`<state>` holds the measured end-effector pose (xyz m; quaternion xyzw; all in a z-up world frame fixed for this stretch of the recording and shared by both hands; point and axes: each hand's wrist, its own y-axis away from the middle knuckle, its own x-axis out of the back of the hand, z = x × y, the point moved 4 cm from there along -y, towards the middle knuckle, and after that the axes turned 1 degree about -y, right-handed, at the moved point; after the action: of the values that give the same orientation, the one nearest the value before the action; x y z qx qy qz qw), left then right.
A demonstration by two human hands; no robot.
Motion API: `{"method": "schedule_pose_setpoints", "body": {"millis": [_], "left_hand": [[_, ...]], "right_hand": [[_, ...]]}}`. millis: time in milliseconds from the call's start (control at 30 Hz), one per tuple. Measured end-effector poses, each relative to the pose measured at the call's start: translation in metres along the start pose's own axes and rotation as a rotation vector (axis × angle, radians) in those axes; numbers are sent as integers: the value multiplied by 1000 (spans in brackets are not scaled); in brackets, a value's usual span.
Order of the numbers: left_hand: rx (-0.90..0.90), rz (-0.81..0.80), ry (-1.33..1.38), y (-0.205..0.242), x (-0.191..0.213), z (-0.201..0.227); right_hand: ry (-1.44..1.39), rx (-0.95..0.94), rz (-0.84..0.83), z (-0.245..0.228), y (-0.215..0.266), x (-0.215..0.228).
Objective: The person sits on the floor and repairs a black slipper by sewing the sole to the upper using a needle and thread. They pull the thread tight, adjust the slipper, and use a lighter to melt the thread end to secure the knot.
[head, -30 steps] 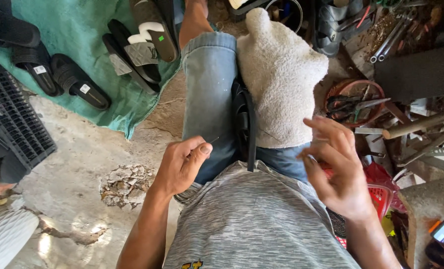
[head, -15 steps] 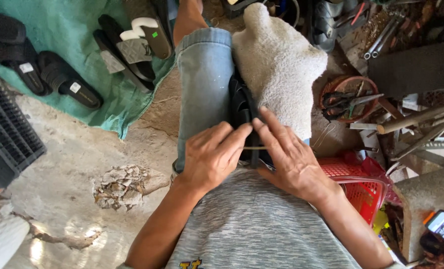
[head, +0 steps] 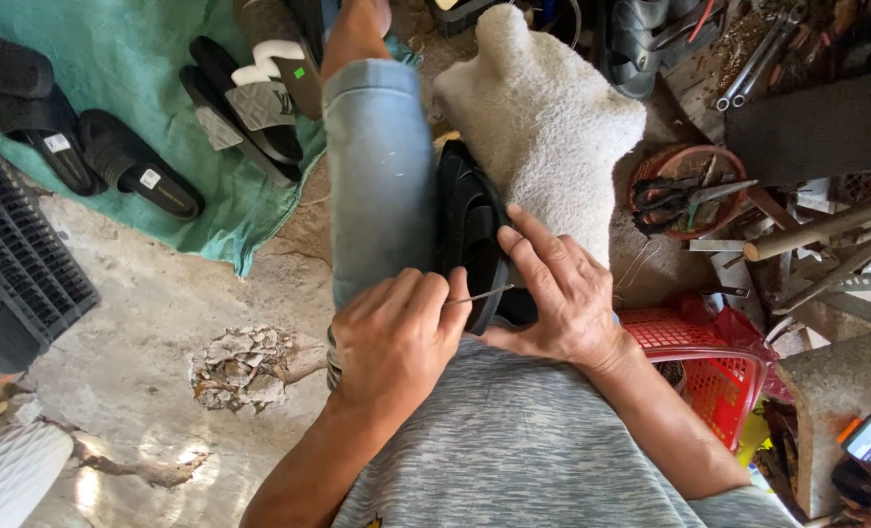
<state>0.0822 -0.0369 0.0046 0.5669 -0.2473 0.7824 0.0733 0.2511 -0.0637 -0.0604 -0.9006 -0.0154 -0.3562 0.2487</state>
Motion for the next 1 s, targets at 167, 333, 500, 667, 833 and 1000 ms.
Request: {"method": "schedule_pose_setpoints", "body": {"millis": [167, 333, 500, 667, 833, 1000], "left_hand": [[-55, -116, -159, -10, -2, 9], [-76, -121, -206, -32, 0, 20], [-120, -58, -215, -41, -22, 23], [-239, 2, -106, -38, -29, 19], [-112, -208, 268, -56, -20, 13], [16, -312, 529, -62, -20, 6]], "right_hand": [[-89, -87, 79, -6, -8, 9], [-160, -126, 130, -4, -9, 9], [-211, -153, 155, 0, -4, 11], [-289, -261, 177, 3, -10, 21], [-350, -257, 161, 14, -6, 24], [-333, -270, 87, 23, -2, 34]]}}
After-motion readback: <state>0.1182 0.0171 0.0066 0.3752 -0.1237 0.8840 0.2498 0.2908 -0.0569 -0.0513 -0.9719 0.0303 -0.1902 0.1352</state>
